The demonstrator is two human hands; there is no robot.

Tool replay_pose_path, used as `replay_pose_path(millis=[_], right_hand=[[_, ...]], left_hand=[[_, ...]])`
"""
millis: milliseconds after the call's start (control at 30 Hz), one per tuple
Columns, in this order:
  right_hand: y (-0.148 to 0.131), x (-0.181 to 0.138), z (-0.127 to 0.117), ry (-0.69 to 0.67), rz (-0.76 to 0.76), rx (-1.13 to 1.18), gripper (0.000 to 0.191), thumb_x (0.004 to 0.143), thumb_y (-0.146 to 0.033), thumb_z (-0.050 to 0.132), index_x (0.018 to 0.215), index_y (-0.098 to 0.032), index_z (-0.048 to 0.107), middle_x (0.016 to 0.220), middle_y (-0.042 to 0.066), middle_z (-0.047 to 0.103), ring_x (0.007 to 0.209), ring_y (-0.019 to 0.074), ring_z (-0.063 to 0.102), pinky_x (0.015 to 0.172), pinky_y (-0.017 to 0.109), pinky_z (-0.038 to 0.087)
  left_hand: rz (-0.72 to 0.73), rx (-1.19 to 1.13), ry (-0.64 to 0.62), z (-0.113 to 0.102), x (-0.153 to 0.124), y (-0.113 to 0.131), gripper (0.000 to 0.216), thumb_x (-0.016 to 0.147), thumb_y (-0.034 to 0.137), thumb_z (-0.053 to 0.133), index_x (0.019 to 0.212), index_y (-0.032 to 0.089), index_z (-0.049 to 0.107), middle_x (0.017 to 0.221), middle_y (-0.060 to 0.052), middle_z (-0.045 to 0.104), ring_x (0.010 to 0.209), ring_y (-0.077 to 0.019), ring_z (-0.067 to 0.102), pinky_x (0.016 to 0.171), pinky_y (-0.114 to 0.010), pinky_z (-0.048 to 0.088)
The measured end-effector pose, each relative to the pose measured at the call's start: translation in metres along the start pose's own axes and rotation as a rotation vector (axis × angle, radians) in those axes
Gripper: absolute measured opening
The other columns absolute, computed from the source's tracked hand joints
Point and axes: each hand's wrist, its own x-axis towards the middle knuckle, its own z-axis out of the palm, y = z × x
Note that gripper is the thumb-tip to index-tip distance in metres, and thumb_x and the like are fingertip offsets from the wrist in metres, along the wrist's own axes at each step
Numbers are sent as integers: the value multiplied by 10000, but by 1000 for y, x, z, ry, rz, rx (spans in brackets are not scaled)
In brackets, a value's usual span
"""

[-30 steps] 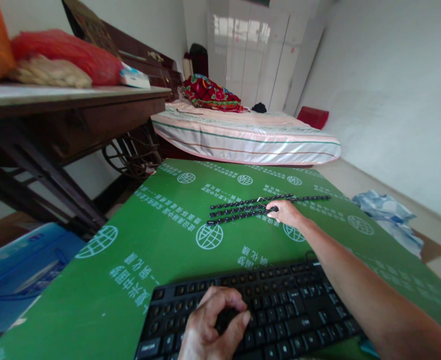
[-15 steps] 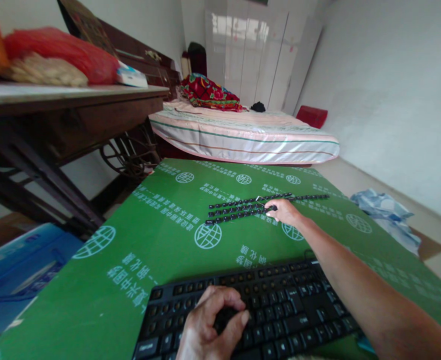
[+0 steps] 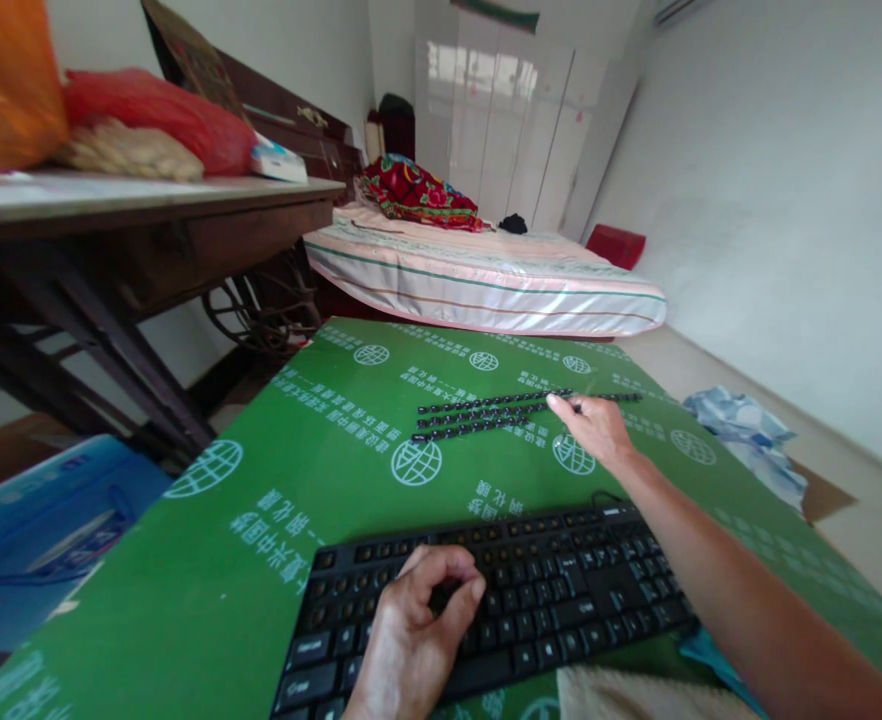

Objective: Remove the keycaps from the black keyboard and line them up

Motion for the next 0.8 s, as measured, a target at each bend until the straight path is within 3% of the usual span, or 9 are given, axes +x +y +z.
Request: replay_pose_path(millis=[100, 267, 400, 800], right_hand=[[-6, -27, -13, -13, 7, 10, 522, 762, -629, 439, 521, -186, 575, 437, 15, 524, 469, 137, 503, 483, 227, 346], [-19, -78, -21, -181, 200, 382, 478, 707, -624, 534, 581, -164, 573, 372, -20, 497, 291, 71, 369, 336, 194, 269], [-36, -111, -21, -270, 277, 527, 451, 681, -597, 587, 578, -158, 563, 366, -21, 506, 265, 55, 341, 297, 183, 228], [-80, -143, 9, -286, 170, 436, 482, 701, -604, 567, 490, -173, 516, 353, -32, 454, 311, 67, 375, 356, 195, 293]], left_hand=[[-1, -16, 31, 3, 0, -1, 45, 726, 238, 607, 725, 212, 643, 713, 7, 661, 691, -161, 632, 661, -253, 502], [-18, -48, 27, 7, 0, -4, 90, 721, 270, 602, 754, 200, 647, 741, -3, 666, 715, -166, 632, 678, -269, 500], [-63, -126, 52, 9, 1, -6, 111, 703, 272, 614, 774, 196, 655, 748, -5, 674, 717, -164, 634, 689, -266, 496], [-138, -413, 95, 10, 3, 1, 52, 728, 177, 567, 761, 167, 607, 701, 2, 685, 708, -149, 664, 725, -255, 498]])
